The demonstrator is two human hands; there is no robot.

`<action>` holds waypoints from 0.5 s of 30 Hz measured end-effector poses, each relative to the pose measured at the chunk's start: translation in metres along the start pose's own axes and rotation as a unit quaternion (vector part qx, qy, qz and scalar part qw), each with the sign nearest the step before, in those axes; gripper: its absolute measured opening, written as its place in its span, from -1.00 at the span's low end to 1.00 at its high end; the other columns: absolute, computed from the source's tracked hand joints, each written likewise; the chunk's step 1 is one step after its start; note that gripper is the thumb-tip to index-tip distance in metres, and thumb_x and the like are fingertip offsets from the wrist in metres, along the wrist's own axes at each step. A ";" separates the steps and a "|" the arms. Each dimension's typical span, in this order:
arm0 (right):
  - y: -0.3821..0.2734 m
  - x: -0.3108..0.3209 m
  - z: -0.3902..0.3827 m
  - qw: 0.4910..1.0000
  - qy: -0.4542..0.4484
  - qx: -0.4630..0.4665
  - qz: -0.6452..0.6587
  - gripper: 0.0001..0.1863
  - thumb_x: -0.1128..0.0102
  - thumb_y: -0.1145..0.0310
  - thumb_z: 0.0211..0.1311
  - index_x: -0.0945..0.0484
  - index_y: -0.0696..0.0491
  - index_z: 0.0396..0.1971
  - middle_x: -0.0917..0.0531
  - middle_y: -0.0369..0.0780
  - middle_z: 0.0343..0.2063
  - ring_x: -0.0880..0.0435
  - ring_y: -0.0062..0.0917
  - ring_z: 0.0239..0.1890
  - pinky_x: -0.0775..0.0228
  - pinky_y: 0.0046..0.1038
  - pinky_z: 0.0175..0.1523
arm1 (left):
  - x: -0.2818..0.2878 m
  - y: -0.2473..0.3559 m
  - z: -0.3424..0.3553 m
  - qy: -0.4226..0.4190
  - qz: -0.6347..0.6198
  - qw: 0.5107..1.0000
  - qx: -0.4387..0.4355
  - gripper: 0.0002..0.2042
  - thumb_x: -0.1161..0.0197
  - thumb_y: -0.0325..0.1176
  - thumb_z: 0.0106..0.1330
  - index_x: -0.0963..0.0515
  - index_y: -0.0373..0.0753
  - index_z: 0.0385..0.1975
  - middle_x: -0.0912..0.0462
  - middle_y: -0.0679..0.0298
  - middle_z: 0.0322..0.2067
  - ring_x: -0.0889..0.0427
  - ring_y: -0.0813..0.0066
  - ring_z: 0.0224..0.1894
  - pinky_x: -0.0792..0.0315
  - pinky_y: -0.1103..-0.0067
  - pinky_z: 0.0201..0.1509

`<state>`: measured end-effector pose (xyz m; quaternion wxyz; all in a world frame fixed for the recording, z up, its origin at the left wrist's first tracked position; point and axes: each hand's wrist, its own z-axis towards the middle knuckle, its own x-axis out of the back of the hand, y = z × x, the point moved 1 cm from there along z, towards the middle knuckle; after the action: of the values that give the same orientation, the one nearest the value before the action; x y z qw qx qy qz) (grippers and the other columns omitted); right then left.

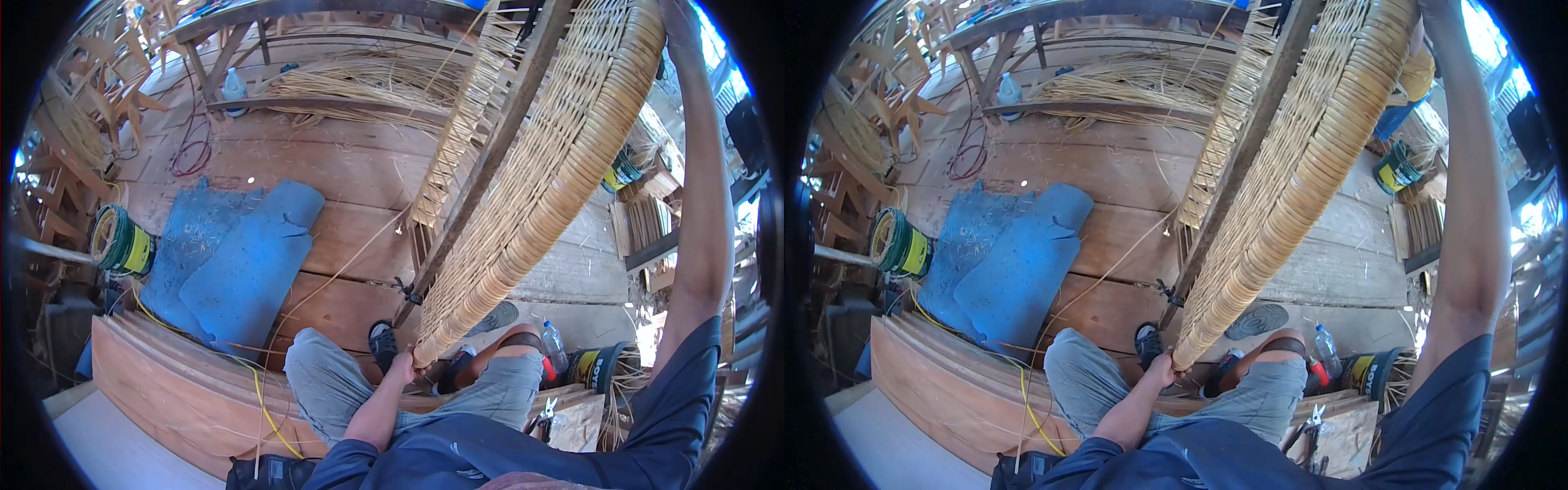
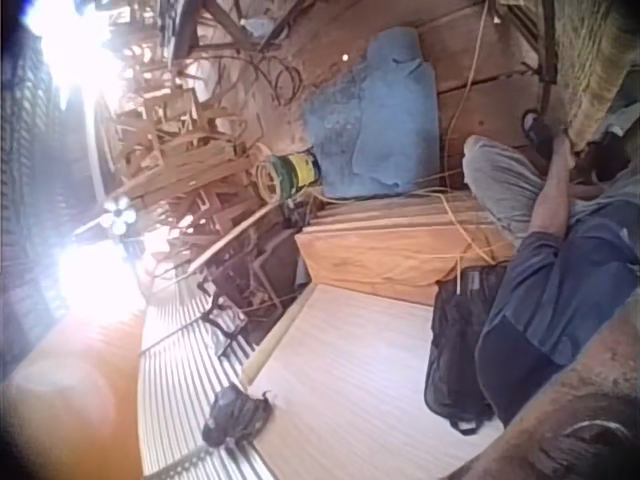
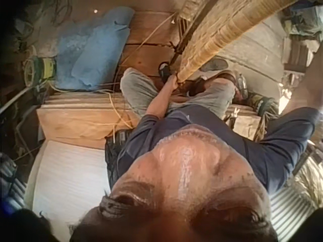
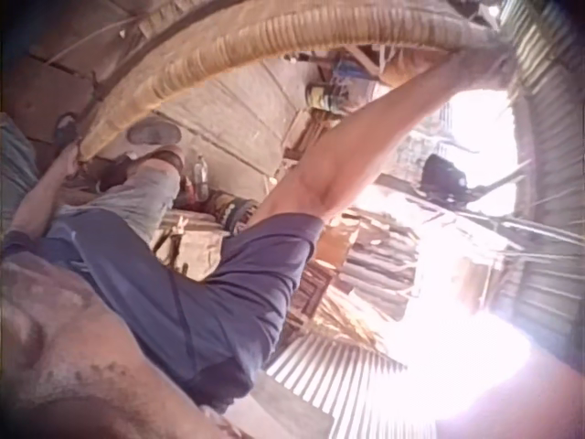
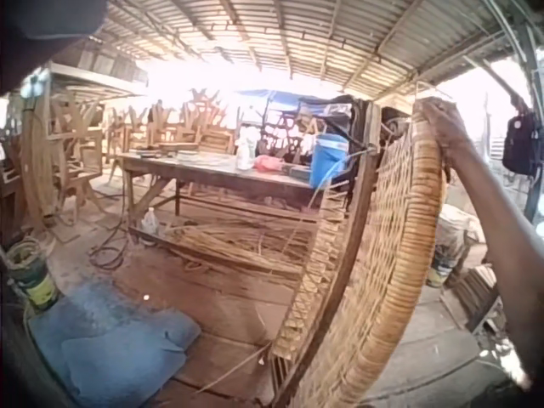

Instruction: Weaving bamboo strips onto a wooden frame and securing them using an air stapler and a hammer.

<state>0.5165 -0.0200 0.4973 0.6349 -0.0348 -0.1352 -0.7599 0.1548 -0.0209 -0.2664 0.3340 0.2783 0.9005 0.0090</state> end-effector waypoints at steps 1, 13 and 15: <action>-0.011 -0.010 -0.009 0.993 0.033 -0.083 0.075 -0.71 0.00 0.47 0.02 -0.33 0.17 -0.85 -0.36 -0.27 -0.81 -0.29 -0.54 -0.68 -0.11 -0.40 -0.60 | 0.008 -0.009 0.002 -0.003 -0.004 1.000 -0.007 -0.50 0.34 0.10 0.41 -0.45 -0.16 -0.11 -0.60 0.19 -0.39 -0.59 0.20 -0.50 -0.38 0.49 -0.65; -0.027 -0.017 -0.012 0.982 0.046 -0.180 0.022 -0.74 0.04 0.48 -0.04 -0.30 0.13 -0.86 -0.34 -0.27 -0.78 -0.23 -0.55 -0.66 -0.04 -0.42 -0.58 | -0.016 -0.001 -0.001 0.098 -0.048 0.993 -0.043 -0.57 0.25 0.01 0.38 -0.48 -0.18 -0.24 -0.59 0.17 -0.53 -0.52 0.24 -0.68 -0.25 0.55 -0.79; -0.015 -0.017 -0.010 0.985 0.038 -0.162 0.051 -0.75 0.05 0.47 -0.05 -0.29 0.14 -0.86 -0.33 -0.27 -0.78 -0.24 -0.53 -0.66 -0.05 -0.41 -0.57 | -0.013 -0.001 0.000 0.106 -0.059 0.991 -0.053 -0.57 0.22 -0.02 0.37 -0.50 -0.24 -0.28 -0.59 0.13 -0.57 -0.51 0.26 -0.73 -0.23 0.55 -0.84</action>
<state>0.5059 -0.0034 0.4813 0.6632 -0.1152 0.0159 -0.7394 0.1621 -0.0286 -0.2592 0.2511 0.2040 0.9439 0.0663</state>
